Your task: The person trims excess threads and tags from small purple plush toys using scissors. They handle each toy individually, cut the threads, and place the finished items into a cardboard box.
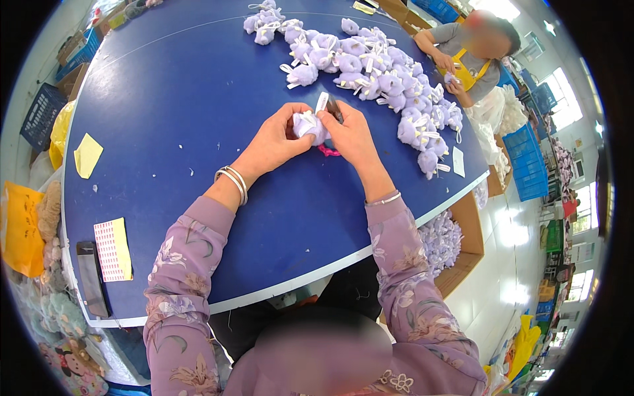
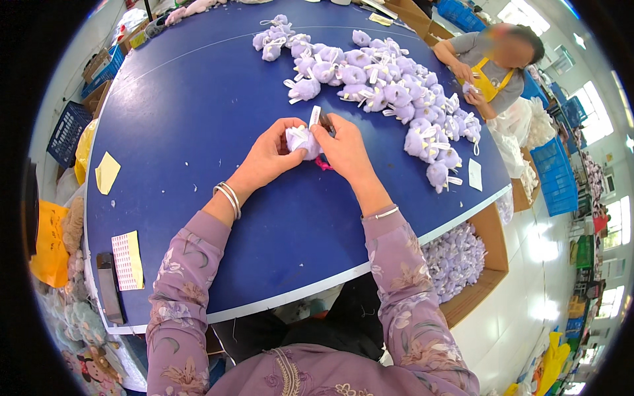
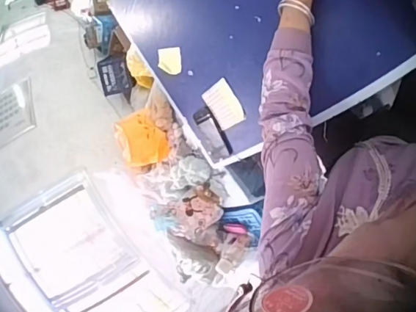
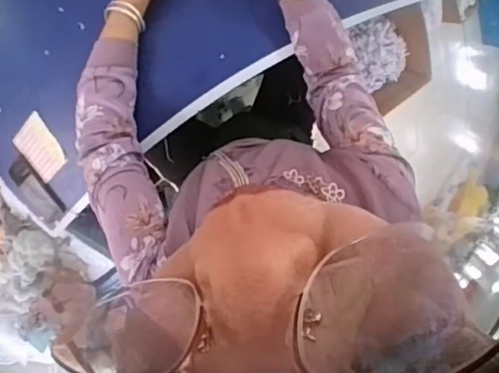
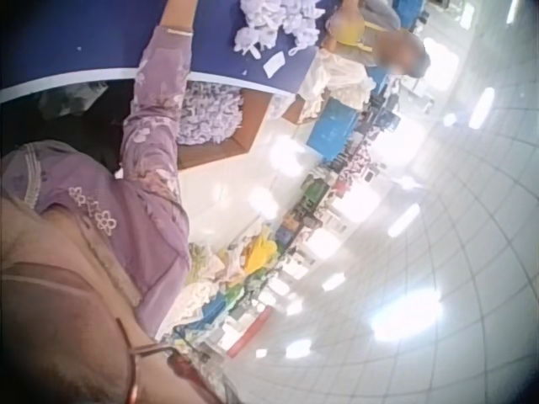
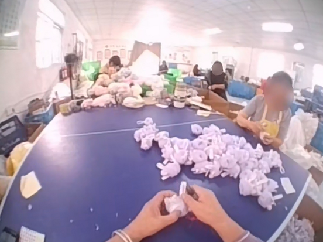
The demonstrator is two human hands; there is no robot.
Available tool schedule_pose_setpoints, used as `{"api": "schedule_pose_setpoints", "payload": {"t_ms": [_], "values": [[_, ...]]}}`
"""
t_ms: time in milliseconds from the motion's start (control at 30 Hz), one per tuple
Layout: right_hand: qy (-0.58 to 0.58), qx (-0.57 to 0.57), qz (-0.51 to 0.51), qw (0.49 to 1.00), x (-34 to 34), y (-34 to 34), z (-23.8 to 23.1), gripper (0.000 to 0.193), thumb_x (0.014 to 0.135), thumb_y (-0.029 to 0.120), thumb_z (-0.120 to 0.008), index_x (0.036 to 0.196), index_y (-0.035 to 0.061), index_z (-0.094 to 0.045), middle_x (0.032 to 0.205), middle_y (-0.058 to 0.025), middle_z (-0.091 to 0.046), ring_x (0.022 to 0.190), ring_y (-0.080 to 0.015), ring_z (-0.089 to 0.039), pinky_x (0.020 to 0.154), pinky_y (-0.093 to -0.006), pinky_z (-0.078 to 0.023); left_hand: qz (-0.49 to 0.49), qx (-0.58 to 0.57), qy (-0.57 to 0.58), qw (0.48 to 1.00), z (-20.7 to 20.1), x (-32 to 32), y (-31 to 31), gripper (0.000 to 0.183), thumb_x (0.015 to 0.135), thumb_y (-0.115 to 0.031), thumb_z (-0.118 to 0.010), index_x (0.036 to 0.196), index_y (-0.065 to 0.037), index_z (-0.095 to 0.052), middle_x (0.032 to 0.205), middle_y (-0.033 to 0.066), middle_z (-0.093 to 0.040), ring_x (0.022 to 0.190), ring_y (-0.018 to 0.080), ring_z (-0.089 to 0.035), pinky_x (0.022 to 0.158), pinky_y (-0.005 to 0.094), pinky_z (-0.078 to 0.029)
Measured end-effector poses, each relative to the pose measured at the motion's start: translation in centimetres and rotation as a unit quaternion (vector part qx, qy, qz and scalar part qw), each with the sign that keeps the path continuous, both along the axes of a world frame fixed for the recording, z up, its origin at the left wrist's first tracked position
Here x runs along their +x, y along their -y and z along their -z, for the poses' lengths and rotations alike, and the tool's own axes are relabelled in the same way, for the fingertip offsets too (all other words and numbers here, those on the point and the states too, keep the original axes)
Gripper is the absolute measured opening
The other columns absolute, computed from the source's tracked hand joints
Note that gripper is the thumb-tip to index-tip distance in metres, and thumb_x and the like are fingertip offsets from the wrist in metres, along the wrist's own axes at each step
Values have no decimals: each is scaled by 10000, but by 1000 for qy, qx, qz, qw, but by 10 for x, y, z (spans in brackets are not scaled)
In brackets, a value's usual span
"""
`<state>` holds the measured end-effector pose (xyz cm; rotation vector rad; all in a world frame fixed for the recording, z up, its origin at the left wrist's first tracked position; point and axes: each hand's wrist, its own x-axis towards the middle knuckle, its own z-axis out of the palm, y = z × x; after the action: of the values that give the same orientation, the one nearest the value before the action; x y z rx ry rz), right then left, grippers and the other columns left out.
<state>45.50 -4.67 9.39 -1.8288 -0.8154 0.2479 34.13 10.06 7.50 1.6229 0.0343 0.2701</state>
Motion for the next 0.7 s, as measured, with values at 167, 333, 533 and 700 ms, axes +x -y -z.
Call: {"api": "schedule_pose_setpoints", "payload": {"t_ms": [167,333,533,700], "values": [[85,36,32,995,6,4,3,228,883,191,-647,923,-32,-615,747,-73,-614,661,-119,-528,591,-310,-431,-15,-4,16,1000,7,4,0,456,842,-81,-648,1264,-48,-476,1082,39,-579,925,85,-572,828,246,-481],[81,-162,-65,981,1,21,-21,181,859,161,-657,872,-16,-624,688,-29,-596,626,-88,-519,562,-278,-406,-63,13,21,998,3,2,-1,437,826,-90,-641,1240,-41,-508,1078,45,-588,921,88,-574,825,249,-483],[52,-18,-27,998,-3,22,-26,140,823,113,-667,926,18,-660,642,0,-495,581,-92,-452,542,-246,-386,-80,41,6,996,4,4,3,486,790,-161,-685,1229,-12,-543,992,83,-628,874,129,-596,796,287,-494],[160,-24,-102,982,-18,8,-21,179,814,108,-674,973,27,-660,822,-47,-579,679,-162,-551,603,-300,-445,-68,64,-2,996,-2,0,6,492,785,-172,-694,1228,5,-569,1005,107,-652,877,150,-623,793,301,-511]]}}
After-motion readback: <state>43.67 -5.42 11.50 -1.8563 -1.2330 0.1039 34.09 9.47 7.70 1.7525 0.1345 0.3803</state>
